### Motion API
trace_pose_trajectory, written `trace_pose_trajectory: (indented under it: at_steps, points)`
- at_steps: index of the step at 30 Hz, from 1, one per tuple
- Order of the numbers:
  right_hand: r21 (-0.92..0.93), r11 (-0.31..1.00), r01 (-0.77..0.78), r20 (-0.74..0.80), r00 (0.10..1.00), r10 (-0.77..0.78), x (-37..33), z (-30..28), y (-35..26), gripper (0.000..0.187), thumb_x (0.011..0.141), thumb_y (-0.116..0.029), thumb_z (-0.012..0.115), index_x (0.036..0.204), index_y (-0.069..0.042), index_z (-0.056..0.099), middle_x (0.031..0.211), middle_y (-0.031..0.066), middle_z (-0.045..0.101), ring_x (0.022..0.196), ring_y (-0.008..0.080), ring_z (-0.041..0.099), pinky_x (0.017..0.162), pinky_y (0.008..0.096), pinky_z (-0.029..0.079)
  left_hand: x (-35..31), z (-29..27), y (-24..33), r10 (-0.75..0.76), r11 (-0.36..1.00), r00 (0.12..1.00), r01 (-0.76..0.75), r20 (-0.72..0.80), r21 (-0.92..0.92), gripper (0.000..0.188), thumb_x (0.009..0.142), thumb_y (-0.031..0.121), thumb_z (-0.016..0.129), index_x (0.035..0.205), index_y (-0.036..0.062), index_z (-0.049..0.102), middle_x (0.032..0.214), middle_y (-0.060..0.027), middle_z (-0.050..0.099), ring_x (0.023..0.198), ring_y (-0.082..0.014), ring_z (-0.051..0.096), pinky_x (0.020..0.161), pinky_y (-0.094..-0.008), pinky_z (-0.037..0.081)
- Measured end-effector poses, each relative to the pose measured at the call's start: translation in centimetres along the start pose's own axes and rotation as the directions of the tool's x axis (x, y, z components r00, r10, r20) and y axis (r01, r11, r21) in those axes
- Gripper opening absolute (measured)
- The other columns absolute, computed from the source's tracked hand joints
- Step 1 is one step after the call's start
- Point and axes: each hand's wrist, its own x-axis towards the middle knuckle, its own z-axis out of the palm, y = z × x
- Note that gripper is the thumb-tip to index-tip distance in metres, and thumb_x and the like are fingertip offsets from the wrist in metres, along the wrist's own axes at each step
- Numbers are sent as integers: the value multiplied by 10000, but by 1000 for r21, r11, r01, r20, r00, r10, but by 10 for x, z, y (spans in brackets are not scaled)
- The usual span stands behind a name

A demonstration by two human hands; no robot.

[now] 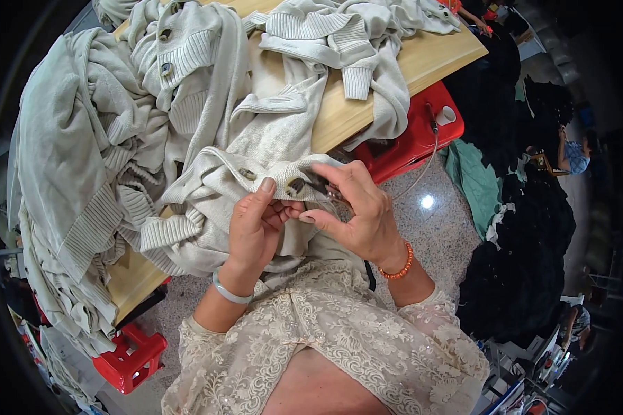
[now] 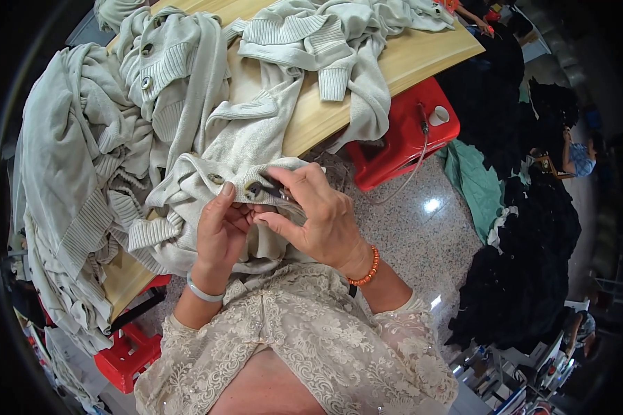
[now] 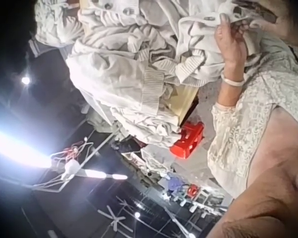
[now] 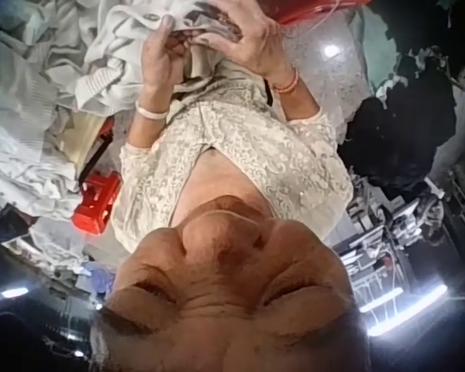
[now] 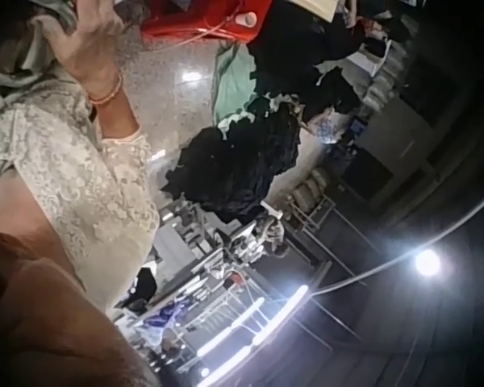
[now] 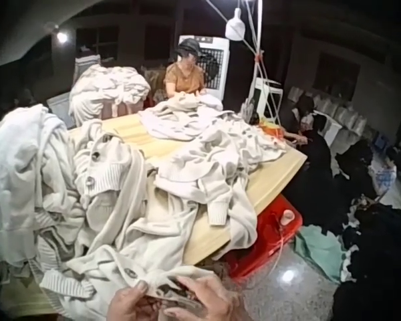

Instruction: Trimming loose threads and excess material from white knit sweaters using small thread snips.

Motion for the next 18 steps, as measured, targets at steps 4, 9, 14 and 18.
trace_pose_trajectory:
  at_steps: [4,9,14,18]
  points:
    - [-18,1000,-2,7,1000,2,-2,-3,4,442,793,-106,726,1213,-33,608,926,104,584,743,238,607,628,334,491,2,-1,1,9,1000,1000,-8,29,-24,338,993,297,515,1022,-16,641,895,-113,689,783,-167,652,734,-297,511]
    - [24,999,32,18,999,-32,-4,-1,15,359,777,-23,709,1133,-19,665,839,110,599,703,230,601,597,303,472,4,2,1,-13,998,1000,13,14,-56,289,980,262,537,996,-5,648,890,-117,693,775,-170,655,731,-297,510]
    - [20,998,64,25,998,-65,0,0,17,337,799,-79,700,1133,-61,660,821,69,597,701,229,610,605,335,487,4,-4,-2,-8,996,998,13,66,-83,226,957,185,569,997,-25,643,890,-133,693,767,-183,664,731,-304,524]
    - [46,997,61,25,998,-62,2,-1,18,320,788,-55,703,1106,-69,677,819,62,602,696,221,612,606,324,490,5,-4,0,-44,995,996,50,73,-83,189,943,120,580,996,-53,635,904,-157,694,764,-206,681,730,-316,545]
